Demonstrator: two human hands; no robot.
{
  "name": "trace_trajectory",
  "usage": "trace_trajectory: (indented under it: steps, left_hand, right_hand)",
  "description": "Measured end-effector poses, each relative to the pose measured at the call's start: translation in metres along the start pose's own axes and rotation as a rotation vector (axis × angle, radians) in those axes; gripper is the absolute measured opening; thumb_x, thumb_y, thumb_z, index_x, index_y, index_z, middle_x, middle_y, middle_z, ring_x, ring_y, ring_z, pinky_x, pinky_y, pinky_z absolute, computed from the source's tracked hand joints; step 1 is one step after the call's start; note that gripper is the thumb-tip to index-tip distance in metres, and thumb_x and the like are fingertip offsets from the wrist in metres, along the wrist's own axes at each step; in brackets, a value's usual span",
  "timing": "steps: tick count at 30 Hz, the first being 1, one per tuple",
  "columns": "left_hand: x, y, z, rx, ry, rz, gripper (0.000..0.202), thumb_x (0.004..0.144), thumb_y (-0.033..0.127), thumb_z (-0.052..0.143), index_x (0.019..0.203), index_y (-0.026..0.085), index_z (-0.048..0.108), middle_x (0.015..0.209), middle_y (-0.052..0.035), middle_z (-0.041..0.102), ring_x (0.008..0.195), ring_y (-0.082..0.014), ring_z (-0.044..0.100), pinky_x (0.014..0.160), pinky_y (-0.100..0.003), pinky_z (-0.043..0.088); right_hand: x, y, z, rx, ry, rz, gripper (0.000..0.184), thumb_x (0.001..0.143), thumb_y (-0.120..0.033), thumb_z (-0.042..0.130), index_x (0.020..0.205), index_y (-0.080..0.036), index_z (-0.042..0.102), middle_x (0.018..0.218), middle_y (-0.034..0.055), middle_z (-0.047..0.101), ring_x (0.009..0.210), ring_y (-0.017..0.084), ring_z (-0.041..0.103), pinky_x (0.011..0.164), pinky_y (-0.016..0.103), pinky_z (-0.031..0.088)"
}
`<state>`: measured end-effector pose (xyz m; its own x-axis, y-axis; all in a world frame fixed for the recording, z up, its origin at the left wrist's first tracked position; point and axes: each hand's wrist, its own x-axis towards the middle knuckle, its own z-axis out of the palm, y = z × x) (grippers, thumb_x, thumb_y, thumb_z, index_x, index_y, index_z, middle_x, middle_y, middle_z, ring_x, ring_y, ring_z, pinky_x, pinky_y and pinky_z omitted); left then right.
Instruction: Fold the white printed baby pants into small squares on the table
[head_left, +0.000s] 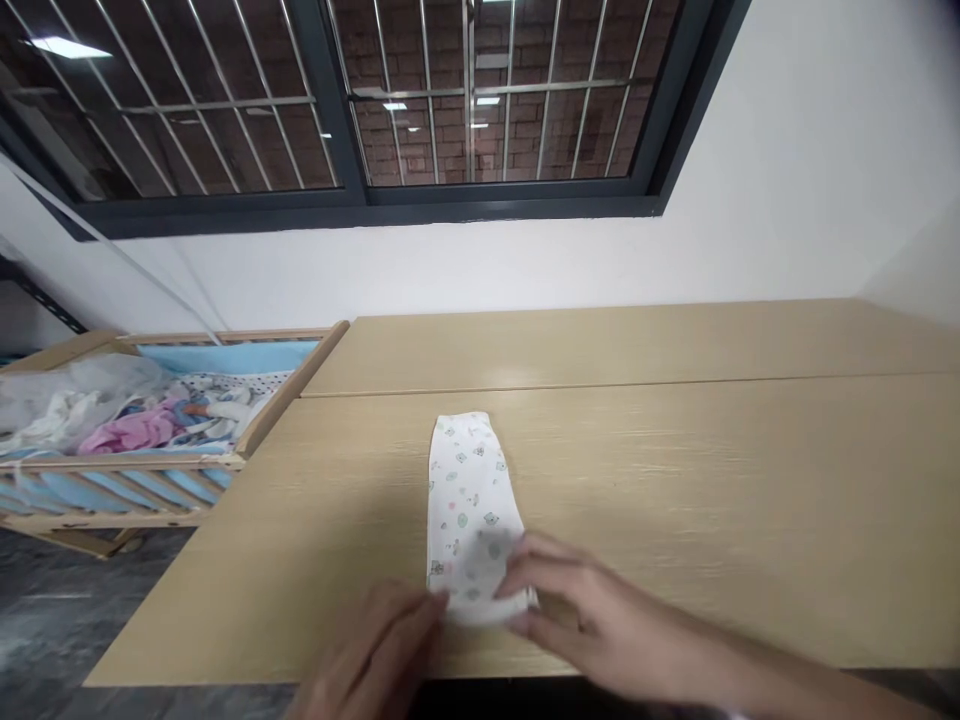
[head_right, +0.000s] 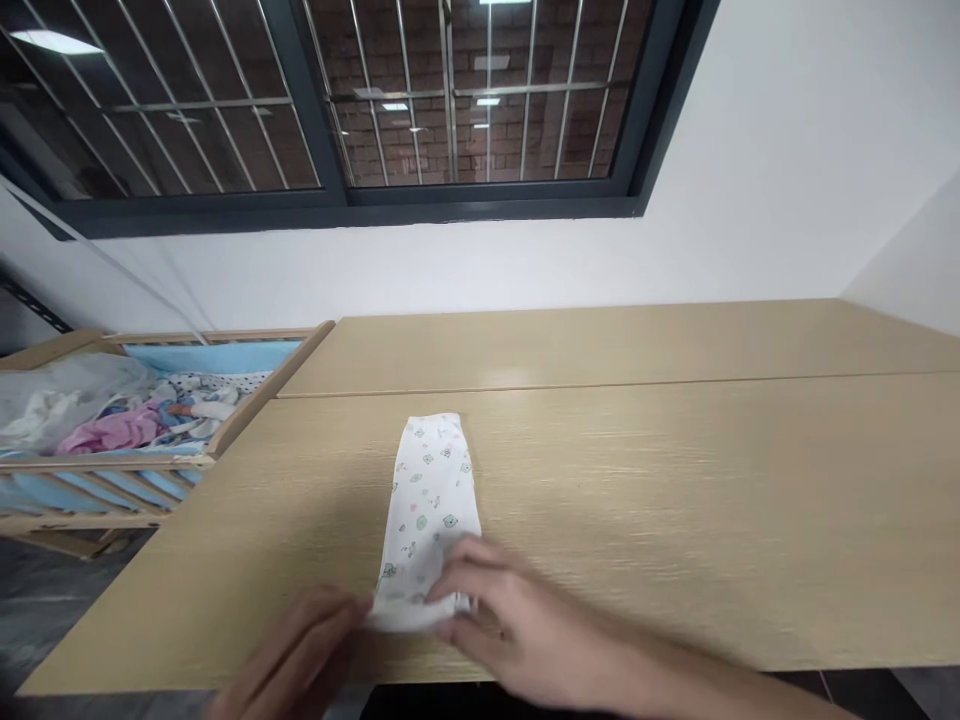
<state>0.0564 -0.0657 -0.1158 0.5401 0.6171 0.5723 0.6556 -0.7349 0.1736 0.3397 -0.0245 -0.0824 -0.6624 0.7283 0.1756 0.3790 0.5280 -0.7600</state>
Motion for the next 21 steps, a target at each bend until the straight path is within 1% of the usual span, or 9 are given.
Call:
trace_trajectory:
  steps: [3, 5, 8, 11, 14, 16, 18, 19, 21]
  left_hand:
    - [0.048, -0.022, -0.005, 0.007, 0.131, -0.036, 0.034, 0.099, 0.014, 0.051, 0.131, 0.022, 0.058, 0.106, -0.0048, 0.071, 0.095, -0.0132, 0.069, 0.087, -0.021, 0.055]
    - [0.087, -0.039, -0.004, -0.019, 0.137, -0.085, 0.024, 0.1, 0.017, 0.051, 0.12, 0.021, 0.063, 0.104, -0.0033, 0.072, 0.096, -0.0135, 0.068, 0.088, -0.023, 0.053]
    - [0.141, -0.071, 0.004, -0.046, -0.009, -0.259, 0.022, 0.101, 0.027, 0.047, 0.105, 0.02, 0.068, 0.103, -0.0032, 0.073, 0.098, -0.0181, 0.067, 0.093, -0.03, 0.05]
    - [0.176, -0.103, 0.024, -0.029, -0.195, -0.417, 0.028, 0.1, 0.025, 0.042, 0.102, 0.017, 0.068, 0.107, -0.0069, 0.073, 0.099, -0.0211, 0.065, 0.089, -0.031, 0.048]
    - [0.189, -0.127, 0.054, 0.026, -0.268, -0.476, 0.027, 0.098, 0.018, 0.041, 0.096, 0.013, 0.068, 0.104, -0.0118, 0.073, 0.097, -0.0215, 0.064, 0.085, -0.029, 0.046]
    - [0.19, -0.134, 0.073, 0.064, -0.292, -0.503, 0.026, 0.097, 0.014, 0.042, 0.094, 0.012, 0.068, 0.101, -0.0134, 0.073, 0.094, -0.0212, 0.064, 0.083, -0.029, 0.046]
    - [0.188, -0.134, 0.083, 0.116, -0.297, -0.525, 0.024, 0.097, 0.013, 0.043, 0.099, 0.01, 0.067, 0.104, -0.0154, 0.071, 0.098, -0.0224, 0.063, 0.086, -0.031, 0.045]
    - [0.185, -0.131, 0.085, 0.147, -0.285, -0.531, 0.024, 0.098, 0.014, 0.044, 0.105, 0.009, 0.065, 0.111, -0.0175, 0.069, 0.104, -0.0241, 0.061, 0.089, -0.033, 0.045]
    - [0.176, -0.117, 0.083, 0.208, -0.244, -0.536, 0.029, 0.1, 0.018, 0.043, 0.121, 0.006, 0.059, 0.129, -0.0227, 0.061, 0.117, -0.0289, 0.055, 0.097, -0.039, 0.043]
  right_hand:
    - [0.033, 0.011, -0.026, 0.054, 0.133, 0.014, 0.024, 0.098, -0.032, 0.057, 0.119, -0.029, 0.069, 0.111, 0.0068, 0.067, 0.097, 0.019, 0.065, 0.08, 0.035, 0.056]
    - [0.061, 0.031, -0.039, 0.091, 0.242, 0.047, 0.031, 0.095, -0.036, 0.062, 0.124, -0.026, 0.067, 0.11, 0.0074, 0.067, 0.092, 0.02, 0.064, 0.077, 0.035, 0.055]
    - [0.106, 0.066, -0.054, 0.203, 0.376, 0.115, 0.038, 0.086, -0.038, 0.072, 0.118, -0.018, 0.069, 0.097, 0.0064, 0.07, 0.082, 0.018, 0.064, 0.072, 0.032, 0.053]
    - [0.147, 0.1, -0.058, 0.274, 0.389, 0.226, 0.03, 0.082, -0.034, 0.074, 0.103, -0.014, 0.071, 0.087, 0.0055, 0.071, 0.078, 0.017, 0.065, 0.071, 0.03, 0.052]
    - [0.175, 0.13, -0.048, 0.221, 0.433, 0.389, 0.02, 0.08, -0.023, 0.074, 0.097, -0.012, 0.071, 0.086, 0.006, 0.072, 0.076, 0.016, 0.067, 0.072, 0.027, 0.052]
    - [0.186, 0.144, -0.038, 0.182, 0.434, 0.447, 0.015, 0.081, -0.018, 0.071, 0.094, -0.011, 0.071, 0.083, 0.0063, 0.072, 0.073, 0.016, 0.067, 0.07, 0.026, 0.052]
    - [0.19, 0.153, -0.032, 0.15, 0.412, 0.454, 0.014, 0.082, -0.016, 0.068, 0.093, -0.009, 0.071, 0.082, 0.0078, 0.072, 0.073, 0.017, 0.067, 0.069, 0.027, 0.052]
    - [0.19, 0.155, -0.031, 0.13, 0.406, 0.452, 0.015, 0.083, -0.017, 0.067, 0.095, -0.009, 0.071, 0.085, 0.0091, 0.073, 0.075, 0.018, 0.067, 0.071, 0.028, 0.052]
    - [0.184, 0.151, -0.033, 0.079, 0.425, 0.431, 0.024, 0.086, -0.021, 0.066, 0.106, -0.008, 0.07, 0.1, 0.0131, 0.073, 0.092, 0.022, 0.068, 0.083, 0.032, 0.053]
